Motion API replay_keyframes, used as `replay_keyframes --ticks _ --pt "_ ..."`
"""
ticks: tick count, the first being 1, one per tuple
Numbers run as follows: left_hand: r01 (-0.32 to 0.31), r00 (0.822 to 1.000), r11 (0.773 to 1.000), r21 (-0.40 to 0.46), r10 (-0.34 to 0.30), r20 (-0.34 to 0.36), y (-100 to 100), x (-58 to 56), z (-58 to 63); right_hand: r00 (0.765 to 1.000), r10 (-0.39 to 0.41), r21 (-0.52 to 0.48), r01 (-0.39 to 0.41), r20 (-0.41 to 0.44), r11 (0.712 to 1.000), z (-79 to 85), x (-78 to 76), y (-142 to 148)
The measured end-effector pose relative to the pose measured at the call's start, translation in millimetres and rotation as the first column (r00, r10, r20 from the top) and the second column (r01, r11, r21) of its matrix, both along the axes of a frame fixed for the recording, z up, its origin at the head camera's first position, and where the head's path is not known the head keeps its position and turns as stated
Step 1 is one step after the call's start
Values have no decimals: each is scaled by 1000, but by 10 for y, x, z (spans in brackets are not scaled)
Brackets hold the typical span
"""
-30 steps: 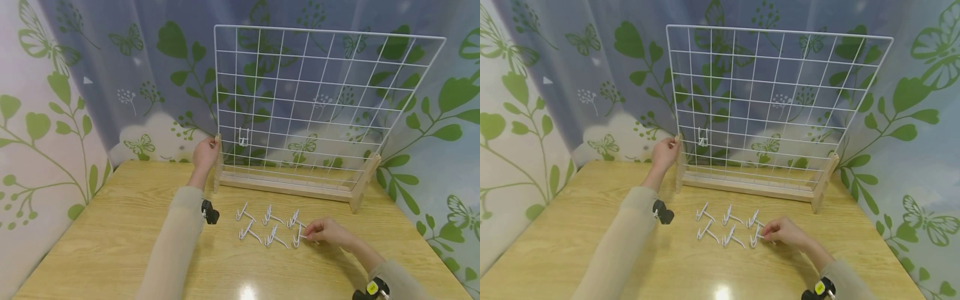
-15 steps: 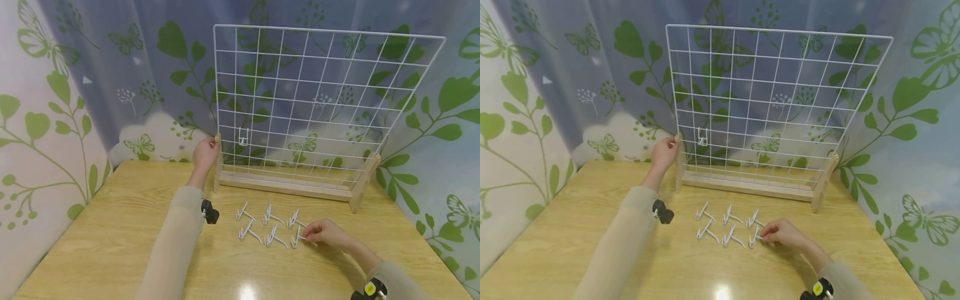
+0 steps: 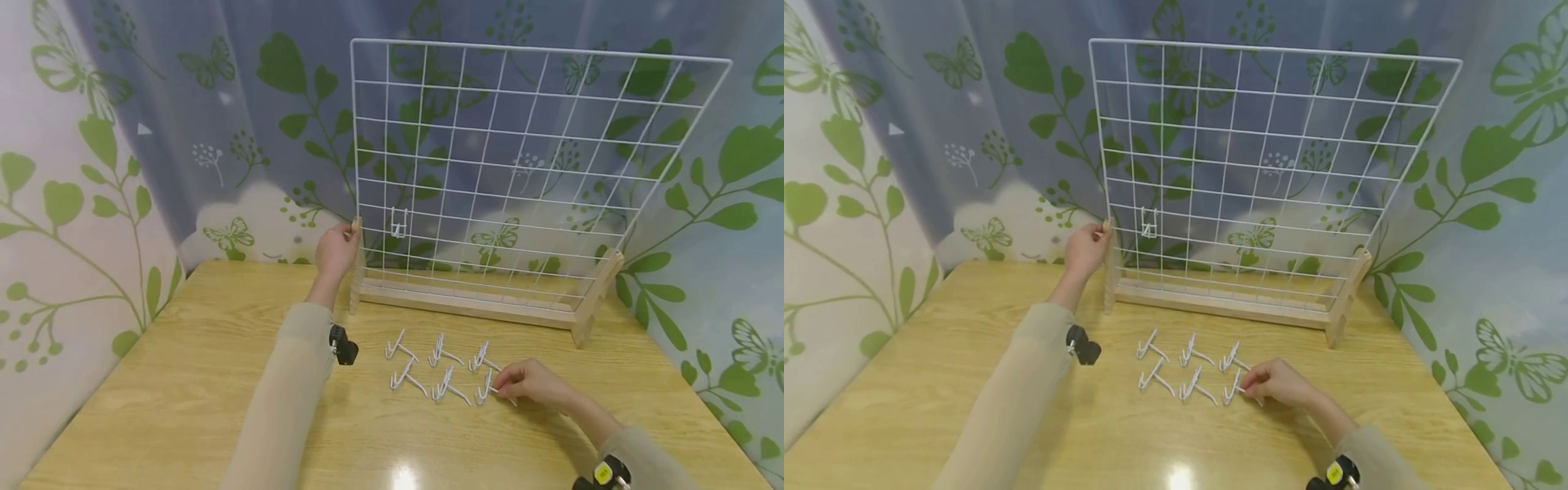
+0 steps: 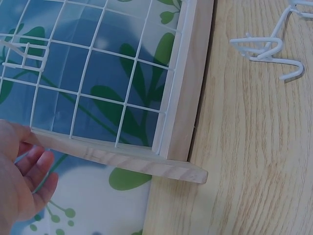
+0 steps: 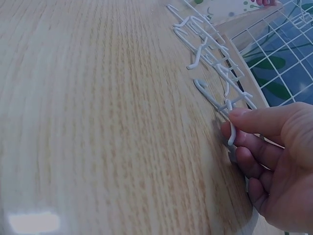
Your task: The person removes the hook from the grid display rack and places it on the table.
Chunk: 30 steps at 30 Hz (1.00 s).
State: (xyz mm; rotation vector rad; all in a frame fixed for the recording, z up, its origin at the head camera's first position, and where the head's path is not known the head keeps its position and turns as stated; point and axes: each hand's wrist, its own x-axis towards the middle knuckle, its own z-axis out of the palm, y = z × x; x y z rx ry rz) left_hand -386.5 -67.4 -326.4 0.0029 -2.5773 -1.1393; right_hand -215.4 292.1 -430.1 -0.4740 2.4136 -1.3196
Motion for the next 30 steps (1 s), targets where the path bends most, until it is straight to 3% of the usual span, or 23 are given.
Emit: replay_keyframes --ticks 16,21,30 --pt "6 1000 1000 -5 -6 5 4 19 26 999 9 68 -6 -48 998 26 -2 8" --pt "12 1000 1000 -1 -12 2 5 28 44 997 -39 105 46 -66 993 134 -36 64" --pt "7 1000 1000 5 -7 12 -1 17 29 984 -125 67 134 -127 989 474 -182 71"
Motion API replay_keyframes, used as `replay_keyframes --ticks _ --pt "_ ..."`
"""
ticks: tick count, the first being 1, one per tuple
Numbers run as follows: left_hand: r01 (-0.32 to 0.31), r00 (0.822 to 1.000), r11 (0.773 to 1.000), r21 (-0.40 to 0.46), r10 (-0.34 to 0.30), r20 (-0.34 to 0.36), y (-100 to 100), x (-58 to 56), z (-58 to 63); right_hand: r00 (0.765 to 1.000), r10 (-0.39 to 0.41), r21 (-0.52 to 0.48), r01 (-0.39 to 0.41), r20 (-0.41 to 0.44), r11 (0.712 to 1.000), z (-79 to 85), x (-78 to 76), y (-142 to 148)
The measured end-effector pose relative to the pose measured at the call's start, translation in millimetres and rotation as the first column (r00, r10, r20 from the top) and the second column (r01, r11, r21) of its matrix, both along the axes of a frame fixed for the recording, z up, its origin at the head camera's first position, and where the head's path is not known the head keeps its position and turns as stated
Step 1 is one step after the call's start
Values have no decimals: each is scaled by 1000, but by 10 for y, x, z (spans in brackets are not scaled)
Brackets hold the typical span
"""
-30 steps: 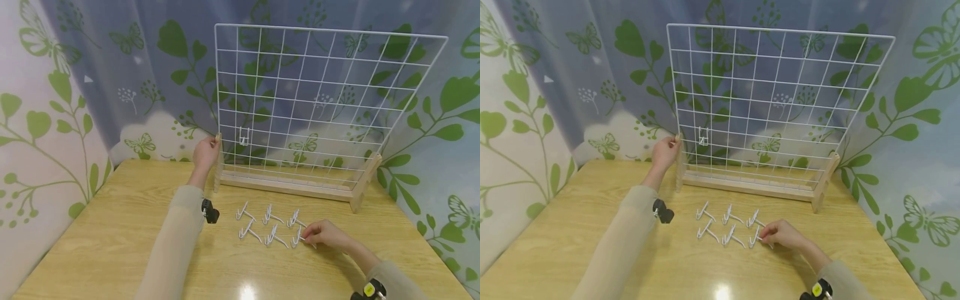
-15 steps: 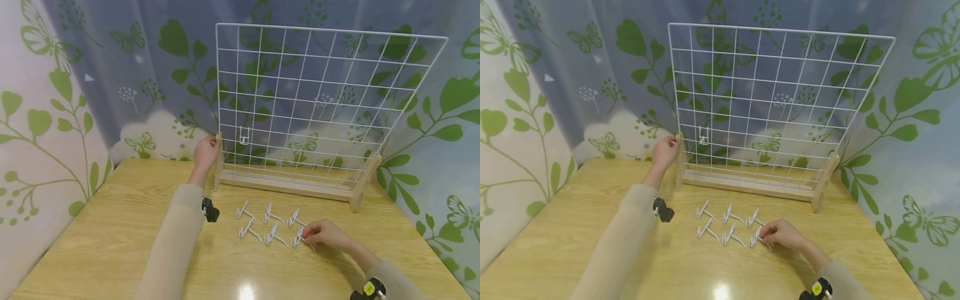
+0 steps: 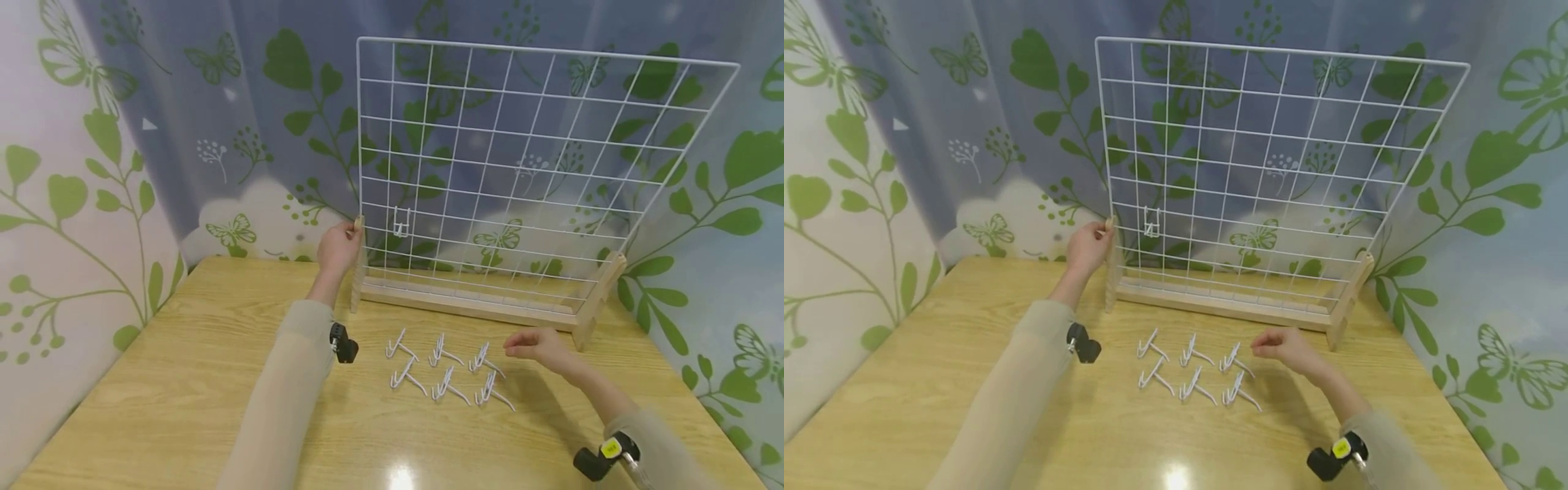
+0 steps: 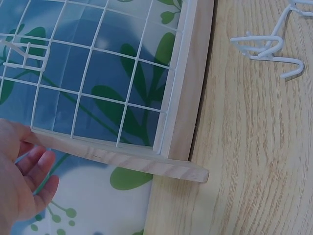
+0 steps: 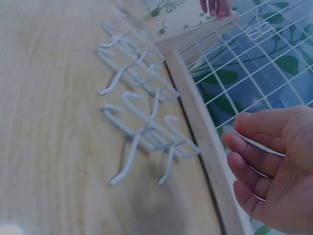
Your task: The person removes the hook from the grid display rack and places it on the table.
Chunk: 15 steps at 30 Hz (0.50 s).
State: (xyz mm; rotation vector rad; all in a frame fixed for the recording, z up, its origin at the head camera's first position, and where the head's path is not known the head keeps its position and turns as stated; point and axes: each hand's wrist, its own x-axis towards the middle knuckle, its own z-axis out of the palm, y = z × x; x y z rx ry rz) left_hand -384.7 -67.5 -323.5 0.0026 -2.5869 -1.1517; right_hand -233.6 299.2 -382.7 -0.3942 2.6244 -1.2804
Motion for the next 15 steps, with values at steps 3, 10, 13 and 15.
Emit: replay_keyframes --ticks 3,10,13,15 --pt "0 1000 1000 5 0 -5 -6 -2 5 1000 -13 5 13 -23 1000 132 -80 -37" --pt "9 1000 1000 3 -9 -2 -16 -8 3 997 -49 -26 48 -56 999 372 -219 -163" --pt "11 1000 1000 2 -11 3 -15 -11 -7 995 -68 -30 66 -73 997 460 -258 -223" --pt "9 1000 1000 4 -9 3 -15 -10 -9 993 -75 -26 73 -93 997 513 -291 -262"
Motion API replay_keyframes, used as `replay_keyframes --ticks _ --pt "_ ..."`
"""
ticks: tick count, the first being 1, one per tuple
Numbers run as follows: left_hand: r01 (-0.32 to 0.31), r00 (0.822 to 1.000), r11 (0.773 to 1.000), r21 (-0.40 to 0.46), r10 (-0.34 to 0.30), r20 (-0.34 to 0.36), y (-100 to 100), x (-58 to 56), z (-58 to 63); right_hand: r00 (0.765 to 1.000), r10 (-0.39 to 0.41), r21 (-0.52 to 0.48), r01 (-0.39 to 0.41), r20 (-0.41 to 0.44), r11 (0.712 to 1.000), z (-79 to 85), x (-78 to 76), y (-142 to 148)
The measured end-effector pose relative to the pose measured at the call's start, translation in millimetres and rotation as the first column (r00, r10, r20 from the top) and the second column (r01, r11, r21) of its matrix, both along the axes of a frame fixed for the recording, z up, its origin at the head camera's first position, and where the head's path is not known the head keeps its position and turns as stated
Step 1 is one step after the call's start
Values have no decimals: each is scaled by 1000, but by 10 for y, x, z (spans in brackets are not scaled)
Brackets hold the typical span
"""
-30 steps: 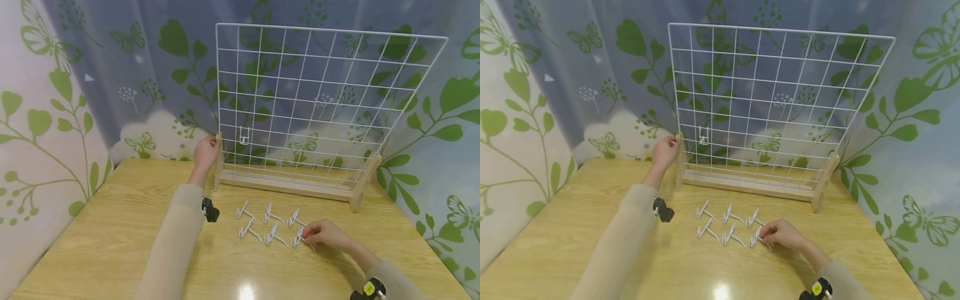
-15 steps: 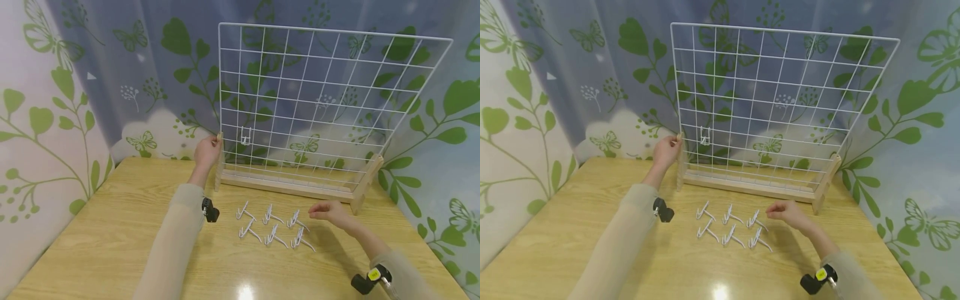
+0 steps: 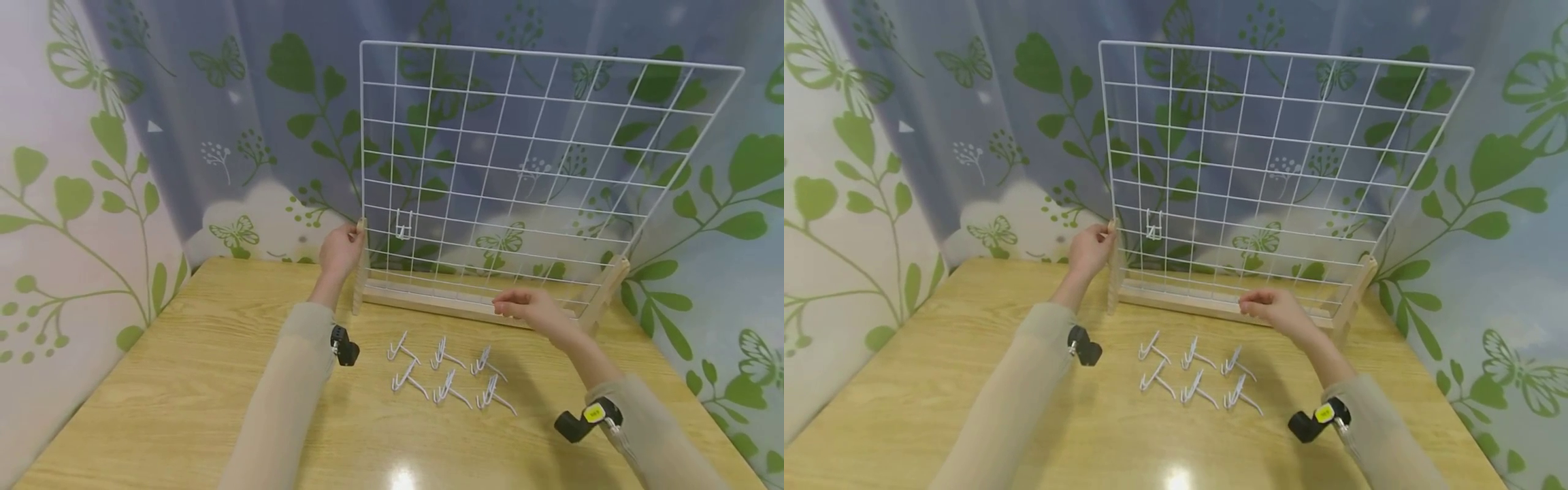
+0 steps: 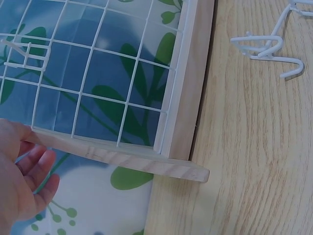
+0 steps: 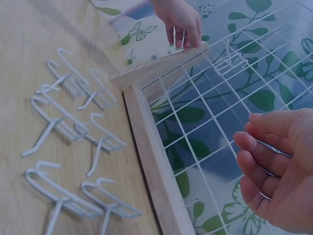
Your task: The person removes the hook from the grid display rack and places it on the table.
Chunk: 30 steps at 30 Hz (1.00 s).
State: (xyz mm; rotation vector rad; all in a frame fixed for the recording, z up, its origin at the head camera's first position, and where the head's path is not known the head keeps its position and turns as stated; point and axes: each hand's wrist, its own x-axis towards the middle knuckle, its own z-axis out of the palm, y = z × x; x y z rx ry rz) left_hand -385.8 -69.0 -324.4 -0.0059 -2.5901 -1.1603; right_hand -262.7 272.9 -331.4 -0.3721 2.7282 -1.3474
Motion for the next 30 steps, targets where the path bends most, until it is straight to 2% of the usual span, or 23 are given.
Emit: replay_keyframes --ticks 7,13,19,30 --pt "6 1000 1000 -11 -6 -3 -6 3 0 999 3 37 -1 -53 999 175 -114 -79" --pt "12 1000 1000 -21 -13 -15 -7 22 22 999 1 16 0 -48 1000 319 -161 -152" --pt "14 1000 1000 -21 -15 -14 -7 30 18 998 20 13 -19 -60 1000 382 -218 -217" --pt "8 1000 1000 -2 -8 16 -9 19 3 996 -13 -84 6 -85 996 517 -405 -443"
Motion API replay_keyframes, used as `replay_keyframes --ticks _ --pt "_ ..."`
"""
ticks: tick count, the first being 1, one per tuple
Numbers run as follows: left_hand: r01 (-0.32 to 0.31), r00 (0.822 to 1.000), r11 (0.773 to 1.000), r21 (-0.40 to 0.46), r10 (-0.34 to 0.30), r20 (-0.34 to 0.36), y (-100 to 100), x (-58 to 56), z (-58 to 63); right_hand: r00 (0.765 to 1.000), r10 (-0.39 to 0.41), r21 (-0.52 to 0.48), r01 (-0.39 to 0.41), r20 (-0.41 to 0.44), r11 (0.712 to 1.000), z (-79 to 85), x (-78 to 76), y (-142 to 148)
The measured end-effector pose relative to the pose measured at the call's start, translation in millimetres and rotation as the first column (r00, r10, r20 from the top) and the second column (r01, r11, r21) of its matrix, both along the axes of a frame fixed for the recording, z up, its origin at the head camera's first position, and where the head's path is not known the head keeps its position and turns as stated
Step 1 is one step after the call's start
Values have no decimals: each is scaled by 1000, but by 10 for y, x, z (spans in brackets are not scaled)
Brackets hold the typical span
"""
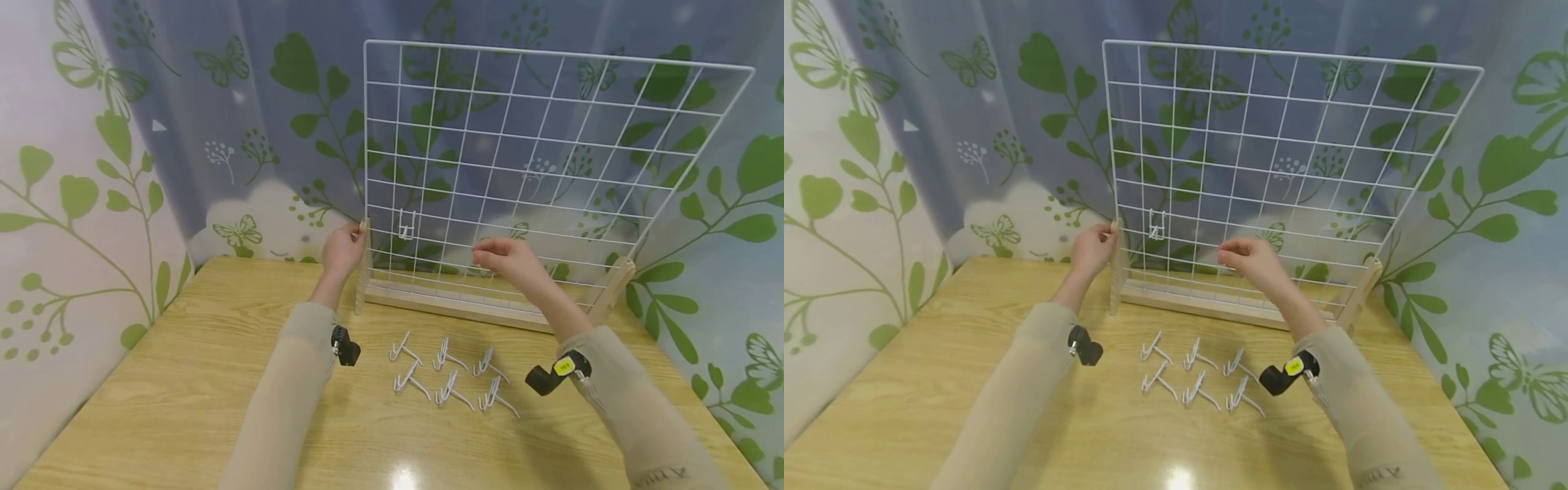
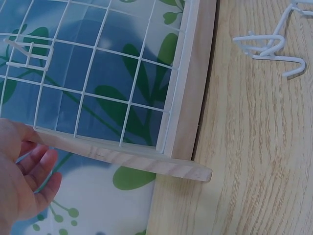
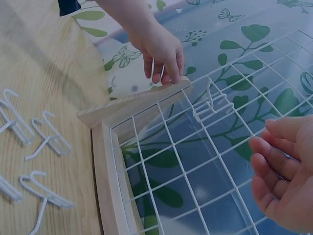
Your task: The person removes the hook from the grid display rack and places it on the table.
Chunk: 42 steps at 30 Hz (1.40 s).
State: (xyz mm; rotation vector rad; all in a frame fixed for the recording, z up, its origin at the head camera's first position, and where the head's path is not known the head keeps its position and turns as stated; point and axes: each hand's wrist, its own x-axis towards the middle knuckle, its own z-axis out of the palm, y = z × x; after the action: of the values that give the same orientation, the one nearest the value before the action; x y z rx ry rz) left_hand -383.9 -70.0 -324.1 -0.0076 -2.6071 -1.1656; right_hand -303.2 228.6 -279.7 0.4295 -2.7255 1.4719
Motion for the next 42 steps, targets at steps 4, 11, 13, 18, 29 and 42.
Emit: replay_keyframes --ticks 4,11,13,18,29,42 --pt "1 1000 1000 2 -1 -3 0 4 1 1000 -13 -19 13 -9 1000 65 -56 -132" --pt "0 1000 1000 1 0 -11 3 7 -4 997 -31 -45 28 -64 999 159 -158 -384" --pt "4 1000 1000 3 -4 -12 5 4 -4 996 -46 -71 41 -74 997 166 -200 -443" --pt "13 1000 1000 15 -13 -5 5 2 -9 993 -66 -120 54 -98 991 174 -285 -581" --pt "11 1000 1000 4 -11 -3 -6 2 1 993 -100 -177 87 -61 980 195 -418 -898" --pt "14 1000 1000 -3 -14 2 -7 8 2 991 -128 -124 123 -37 985 74 -607 -1130"
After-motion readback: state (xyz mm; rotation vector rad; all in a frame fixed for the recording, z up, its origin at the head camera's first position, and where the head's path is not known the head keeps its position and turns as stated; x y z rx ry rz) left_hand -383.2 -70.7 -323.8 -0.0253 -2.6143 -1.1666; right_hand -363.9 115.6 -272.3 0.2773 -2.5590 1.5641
